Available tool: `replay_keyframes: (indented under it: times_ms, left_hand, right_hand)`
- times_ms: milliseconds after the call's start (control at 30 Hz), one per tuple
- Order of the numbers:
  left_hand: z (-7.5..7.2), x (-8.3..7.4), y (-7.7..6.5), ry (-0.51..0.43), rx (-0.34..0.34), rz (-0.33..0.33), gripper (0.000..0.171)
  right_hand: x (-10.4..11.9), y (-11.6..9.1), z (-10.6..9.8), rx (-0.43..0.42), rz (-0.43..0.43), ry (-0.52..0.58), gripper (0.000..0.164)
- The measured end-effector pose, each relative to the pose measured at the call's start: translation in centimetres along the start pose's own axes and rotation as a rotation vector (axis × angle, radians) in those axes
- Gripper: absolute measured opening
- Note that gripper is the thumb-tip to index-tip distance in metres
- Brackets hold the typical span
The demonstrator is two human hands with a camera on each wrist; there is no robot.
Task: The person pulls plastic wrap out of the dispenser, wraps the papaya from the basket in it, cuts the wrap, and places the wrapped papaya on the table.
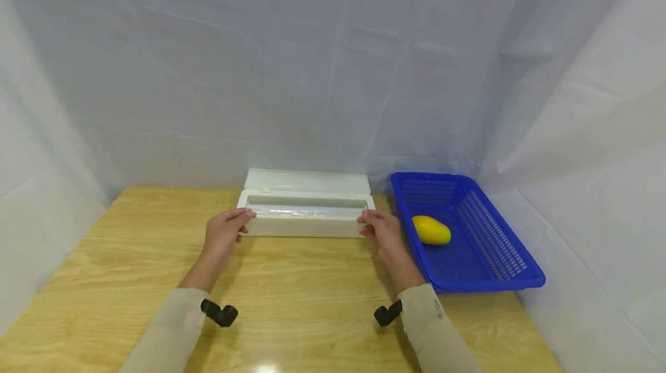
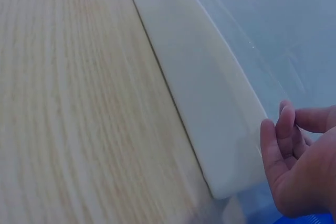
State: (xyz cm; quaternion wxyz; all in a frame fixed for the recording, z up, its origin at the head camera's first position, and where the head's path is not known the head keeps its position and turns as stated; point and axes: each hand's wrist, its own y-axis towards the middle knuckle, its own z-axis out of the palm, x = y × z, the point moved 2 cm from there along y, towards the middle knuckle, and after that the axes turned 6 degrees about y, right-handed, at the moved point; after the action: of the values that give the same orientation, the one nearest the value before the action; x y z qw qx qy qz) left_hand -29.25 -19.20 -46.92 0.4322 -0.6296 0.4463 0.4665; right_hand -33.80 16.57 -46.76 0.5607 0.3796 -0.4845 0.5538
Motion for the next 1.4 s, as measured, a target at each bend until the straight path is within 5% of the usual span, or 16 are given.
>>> replay_keyframes:
  times_ms: [367,1400]
  left_hand:
    - [0.4,-0.4,0.7,-0.037,-0.014,-0.017,0.050]
    - [0.7,-3.4,1.9,-0.175,-0.119,0.033,0.043]
  right_hand:
    - [0.8,0.1,0.2,0.009,0.024,-0.004,0.034]
    - [2.0,1.4,1.1,-0.014,-0.141,0.109,0.030]
